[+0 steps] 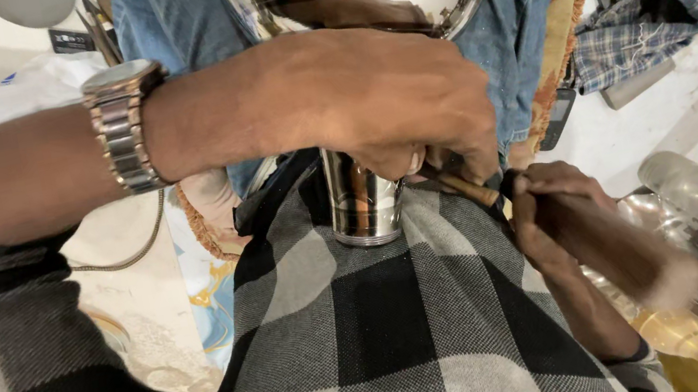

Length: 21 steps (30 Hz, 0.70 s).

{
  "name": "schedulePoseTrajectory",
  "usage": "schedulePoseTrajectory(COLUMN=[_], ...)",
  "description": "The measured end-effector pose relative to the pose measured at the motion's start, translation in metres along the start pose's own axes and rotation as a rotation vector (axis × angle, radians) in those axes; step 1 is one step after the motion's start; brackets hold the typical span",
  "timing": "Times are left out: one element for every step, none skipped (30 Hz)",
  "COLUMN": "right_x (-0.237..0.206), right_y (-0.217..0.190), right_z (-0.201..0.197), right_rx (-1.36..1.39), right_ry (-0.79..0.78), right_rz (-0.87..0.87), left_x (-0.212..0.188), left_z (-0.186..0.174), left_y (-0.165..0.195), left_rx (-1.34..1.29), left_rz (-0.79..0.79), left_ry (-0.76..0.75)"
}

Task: The person sits cross-legged on the floor with a large engraved metal urn resting on their lap. They hold a small punch against the metal cup section of the urn and strike it with a wooden mallet, repositioning the punch repeatedly to work the surface, occasionally rotating the piece.

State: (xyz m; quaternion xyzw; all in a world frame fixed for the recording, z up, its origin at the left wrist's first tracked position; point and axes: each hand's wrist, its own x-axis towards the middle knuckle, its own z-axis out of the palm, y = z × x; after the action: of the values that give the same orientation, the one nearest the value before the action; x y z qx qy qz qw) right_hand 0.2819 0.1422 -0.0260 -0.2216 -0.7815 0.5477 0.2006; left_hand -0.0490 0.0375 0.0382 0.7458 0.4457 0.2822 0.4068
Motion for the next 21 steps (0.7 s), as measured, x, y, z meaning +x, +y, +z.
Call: schedulePoseTrajectory(right_x=[0.005, 0.010, 0.016, 0.021, 0.026, 0.030, 0.032, 0.034, 0.034, 0.033, 0.032, 0.030, 0.028, 0.027, 0.026, 0.026, 0.027, 0.029, 0.031, 0.033, 0.035], right_y=[-0.008, -0.015, -0.020, -0.021, -0.020, -0.018, -0.016, -0.012, -0.009, -0.004, 0.000, 0.004, 0.006, 0.008, 0.010, 0.012, 0.014, 0.016, 0.017, 0.017, 0.017], right_z=[0.000, 0.000, 0.002, 0.005, 0.008, 0.010, 0.010, 0.011, 0.009, 0.008, 0.006, 0.003, 0.000, -0.002, -0.004, -0.005, -0.005, -0.005, -0.004, -0.004, -0.003], right_rx=[0.025, 0.050, 0.075, -0.056, -0.187, -0.315, -0.273, -0.229, -0.183, -0.372, -0.557, -0.743, -0.567, -0.383, -0.194, -0.132, -0.067, -0.004, 0.035, 0.077, 0.123], right_ry=[-0.030, -0.061, -0.093, -0.078, -0.062, -0.045, -0.067, -0.091, -0.116, -0.111, -0.100, -0.085, -0.067, -0.052, -0.045, -0.068, -0.086, -0.096, -0.054, -0.016, 0.015], right_rz=[0.049, 0.096, 0.143, 0.036, -0.073, -0.181, -0.121, -0.063, -0.003, -0.119, -0.238, -0.350, -0.197, -0.057, 0.090, 0.034, -0.027, -0.090, -0.034, 0.018, 0.077], left_x=[0.001, 0.003, 0.004, 0.005, 0.006, 0.007, 0.007, 0.006, 0.004, 0.002, 0.000, -0.004, -0.008, -0.013, -0.019, -0.024, -0.027, -0.030, -0.029, -0.028, -0.029], left_z=[-0.002, -0.002, -0.003, -0.003, -0.002, -0.002, -0.002, -0.003, -0.003, -0.004, -0.005, -0.006, -0.008, -0.010, -0.010, -0.008, -0.007, -0.005, -0.001, 0.004, 0.010], left_y=[0.001, 0.001, 0.002, 0.003, 0.004, 0.005, 0.006, 0.007, 0.009, 0.011, 0.013, 0.015, 0.016, 0.017, 0.018, 0.019, 0.018, 0.017, 0.014, 0.012, 0.011], left_rx=[0.010, 0.022, 0.033, 0.035, 0.038, 0.041, 0.044, 0.049, 0.050, 0.044, 0.041, 0.036, 0.042, 0.053, 0.056, 0.056, 0.063, 0.073, 0.076, 0.082, 0.081], left_rz=[-0.020, -0.038, -0.057, -0.032, -0.007, 0.016, -0.001, -0.020, -0.041, -0.120, -0.199, -0.273, -0.176, -0.086, -0.002, 0.024, 0.050, 0.083, 0.025, -0.038, -0.108], left_ry=[-0.050, -0.100, -0.149, -0.120, -0.092, -0.064, -0.081, -0.095, -0.108, -0.166, -0.227, -0.295, -0.160, -0.021, 0.118, 0.189, 0.257, 0.321, 0.269, 0.220, 0.172])
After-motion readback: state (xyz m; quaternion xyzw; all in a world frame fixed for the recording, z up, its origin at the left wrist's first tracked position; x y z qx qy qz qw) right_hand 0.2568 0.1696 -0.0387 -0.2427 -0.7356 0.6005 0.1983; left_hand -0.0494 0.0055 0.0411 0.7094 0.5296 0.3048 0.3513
